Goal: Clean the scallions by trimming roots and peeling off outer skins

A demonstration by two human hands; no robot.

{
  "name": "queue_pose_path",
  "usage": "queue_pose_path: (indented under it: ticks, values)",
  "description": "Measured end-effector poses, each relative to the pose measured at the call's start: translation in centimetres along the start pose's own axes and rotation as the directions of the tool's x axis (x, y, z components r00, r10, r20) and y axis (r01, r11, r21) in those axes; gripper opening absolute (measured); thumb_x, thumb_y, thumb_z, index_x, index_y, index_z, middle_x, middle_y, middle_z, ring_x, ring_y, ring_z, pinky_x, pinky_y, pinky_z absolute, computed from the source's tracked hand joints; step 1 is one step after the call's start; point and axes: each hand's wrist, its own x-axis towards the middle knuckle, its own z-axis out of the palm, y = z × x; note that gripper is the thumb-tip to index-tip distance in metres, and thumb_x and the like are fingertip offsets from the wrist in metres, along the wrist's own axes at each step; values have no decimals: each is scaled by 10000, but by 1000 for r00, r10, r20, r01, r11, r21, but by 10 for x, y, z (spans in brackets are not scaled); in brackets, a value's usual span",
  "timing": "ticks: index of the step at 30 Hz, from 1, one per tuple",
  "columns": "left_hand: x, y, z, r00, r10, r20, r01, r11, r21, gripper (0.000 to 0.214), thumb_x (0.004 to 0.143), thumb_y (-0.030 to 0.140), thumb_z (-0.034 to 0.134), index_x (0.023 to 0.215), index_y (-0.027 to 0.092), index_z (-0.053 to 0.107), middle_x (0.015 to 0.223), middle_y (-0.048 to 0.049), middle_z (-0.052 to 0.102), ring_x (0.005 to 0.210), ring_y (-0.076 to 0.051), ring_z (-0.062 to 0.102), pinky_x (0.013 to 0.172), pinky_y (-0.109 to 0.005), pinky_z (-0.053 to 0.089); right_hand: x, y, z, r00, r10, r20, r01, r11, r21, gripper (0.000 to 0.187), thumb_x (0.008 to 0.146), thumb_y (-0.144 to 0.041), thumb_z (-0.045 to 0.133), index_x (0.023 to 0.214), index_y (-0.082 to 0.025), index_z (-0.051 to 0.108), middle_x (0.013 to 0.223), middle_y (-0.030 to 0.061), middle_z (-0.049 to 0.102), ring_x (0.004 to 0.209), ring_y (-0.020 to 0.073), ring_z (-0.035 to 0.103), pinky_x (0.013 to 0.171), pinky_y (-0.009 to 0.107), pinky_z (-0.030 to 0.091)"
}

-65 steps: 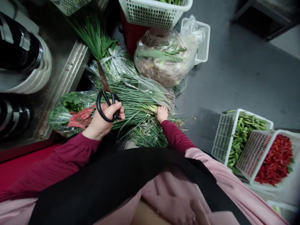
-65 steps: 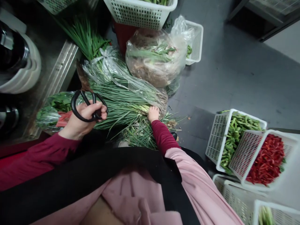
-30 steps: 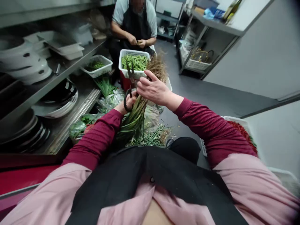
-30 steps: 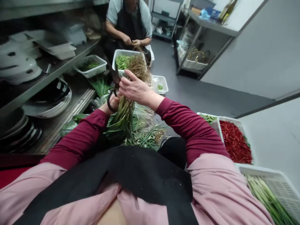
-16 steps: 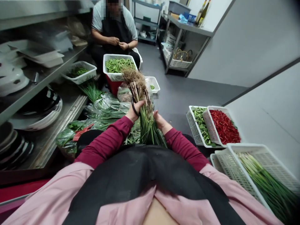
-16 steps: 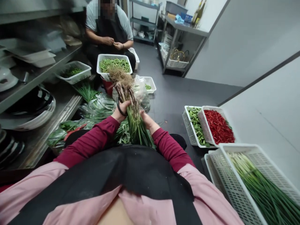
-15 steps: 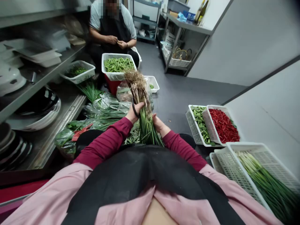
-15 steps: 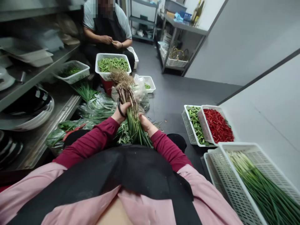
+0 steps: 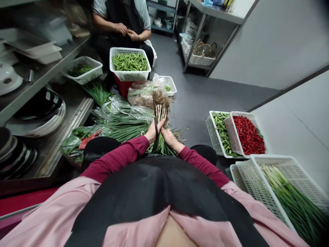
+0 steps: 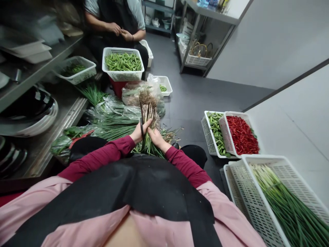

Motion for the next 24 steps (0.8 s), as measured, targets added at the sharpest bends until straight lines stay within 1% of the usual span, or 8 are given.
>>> queue_pose_path:
  ticks: [3,5,8,10,12,15,20,24]
  values:
    - [0,-1,-6,995,-93,41,95,994,-56,543,644,421,762,1067,107,631,941,-114,710,967,-252,638,926,-393,451,3,-13,1,999,-50,-5,47,965,-257,568,922,-505,325,1284,-103,500,1302,165,545,1277,242,457,1110,413,303]
    - [1,1,-12,981,-183,69,189,977,-94,507,601,395,792,995,103,663,887,-112,716,916,-256,649,904,-397,465,7,-25,-5,997,3,82,27,931,-363,546,903,-481,381,1271,-97,509,1323,186,523,1276,268,459,1103,440,303]
    - [1,4,-18,969,-234,82,241,966,-94,457,568,340,812,938,104,682,860,-101,718,834,-242,654,862,-397,486,9,-34,-15,954,80,290,2,962,-274,619,790,-509,572,1274,-127,515,1315,161,539,1264,270,475,1095,427,327]
    - [1,6,-18,982,-178,56,182,979,-87,459,575,329,806,957,109,678,881,-97,718,804,-233,652,845,-405,494,5,-31,-19,949,53,311,-23,995,-98,724,709,-558,644,1291,-150,502,1306,135,550,1285,250,458,1105,399,321]
    - [1,6,-17,993,-114,5,114,990,-81,452,584,343,796,952,112,673,902,-105,717,798,-239,652,841,-422,499,-2,-21,-18,972,68,223,-81,995,50,791,673,-636,632,1295,-167,496,1289,124,564,1301,235,443,1114,394,309]
    - [1,7,-13,997,-53,-53,50,997,-56,414,610,334,776,952,128,667,979,-124,712,870,-255,647,867,-429,495,-13,-5,-10,949,203,243,-227,971,78,869,550,-670,702,1245,-174,542,1248,148,594,1237,279,510,1079,439,356]
    - [-3,21,-2,985,44,-167,-52,998,-44,383,677,335,747,1006,160,655,1099,-159,676,994,-236,620,882,-357,459,-11,-7,0,943,259,210,-276,959,57,627,563,-453,782,1114,-194,631,1114,135,671,1085,305,614,1004,496,431]
    - [-4,36,5,983,132,-131,-144,986,-87,462,697,409,736,1053,131,637,1100,-183,667,960,-217,625,852,-351,454,3,-14,-3,952,254,170,-280,948,151,570,565,-376,772,1093,-207,640,1094,122,681,1030,301,643,954,485,476]
